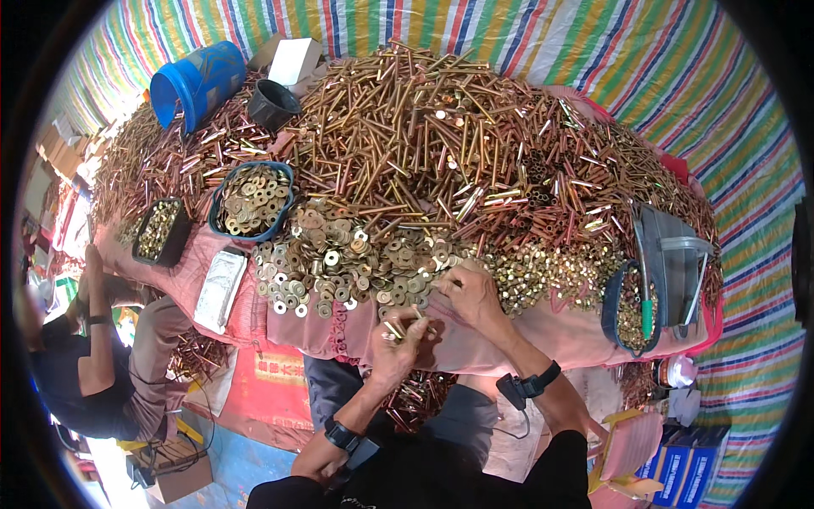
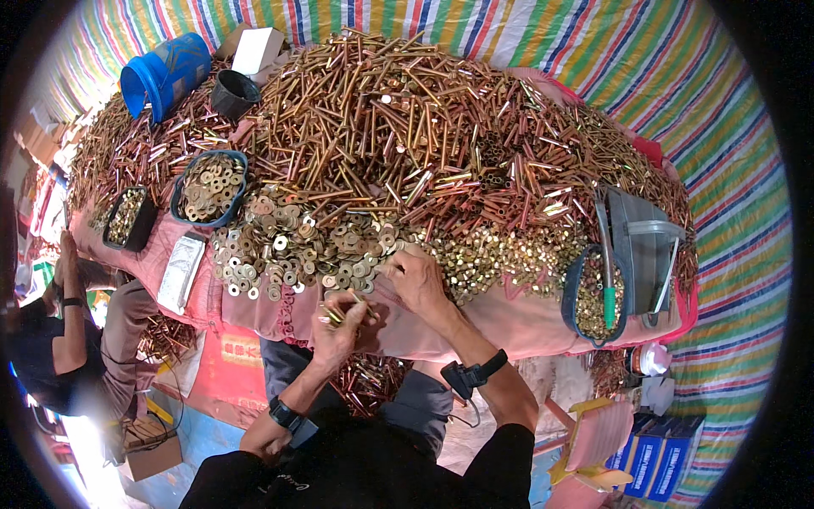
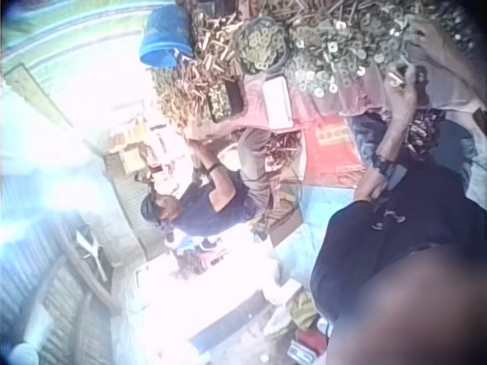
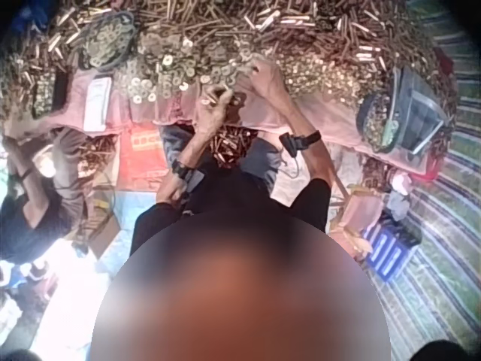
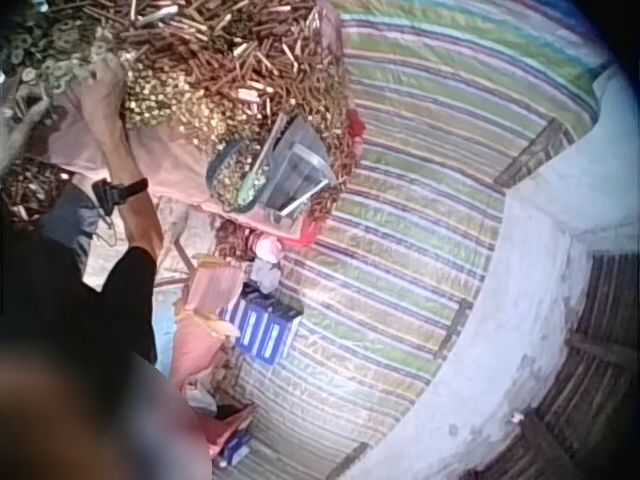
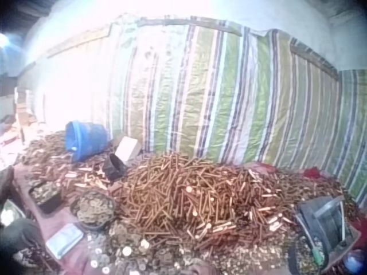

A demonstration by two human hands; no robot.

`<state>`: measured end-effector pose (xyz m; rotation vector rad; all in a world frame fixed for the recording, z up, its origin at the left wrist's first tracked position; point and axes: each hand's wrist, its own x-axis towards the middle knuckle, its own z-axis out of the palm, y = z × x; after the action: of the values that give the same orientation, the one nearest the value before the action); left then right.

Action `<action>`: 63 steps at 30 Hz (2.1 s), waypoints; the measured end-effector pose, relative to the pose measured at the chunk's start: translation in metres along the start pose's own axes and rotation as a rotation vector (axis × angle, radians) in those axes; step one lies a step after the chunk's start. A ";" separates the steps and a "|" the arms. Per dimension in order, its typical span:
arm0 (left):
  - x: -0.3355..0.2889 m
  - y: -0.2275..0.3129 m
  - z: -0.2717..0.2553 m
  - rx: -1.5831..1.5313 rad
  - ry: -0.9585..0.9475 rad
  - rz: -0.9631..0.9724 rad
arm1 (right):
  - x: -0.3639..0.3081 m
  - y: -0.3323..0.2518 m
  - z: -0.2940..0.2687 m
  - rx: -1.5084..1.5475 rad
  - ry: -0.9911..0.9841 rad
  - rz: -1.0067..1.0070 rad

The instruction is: The person sorts through a pile of metal scrap, picking up small brass-colored pieces and separating them from copper tubes and washers.

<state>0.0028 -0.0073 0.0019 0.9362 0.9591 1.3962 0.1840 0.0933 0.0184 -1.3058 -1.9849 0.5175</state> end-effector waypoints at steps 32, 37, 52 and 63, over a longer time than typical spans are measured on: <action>0.000 -0.012 0.007 0.087 -0.122 -0.066 | -0.037 -0.057 -0.013 0.712 0.076 0.463; -0.001 -0.014 0.006 0.072 -0.100 -0.107 | -0.039 -0.062 -0.015 0.616 0.089 0.357; -0.001 -0.021 0.004 0.186 -0.095 0.107 | 0.052 0.017 -0.040 -0.411 0.202 0.092; 0.003 -0.030 0.011 0.105 0.002 0.186 | 0.007 -0.016 -0.062 0.469 0.166 0.316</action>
<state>0.0240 -0.0036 -0.0225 1.1265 0.9744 1.5138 0.2174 0.0902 0.0729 -1.3096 -1.4138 0.9291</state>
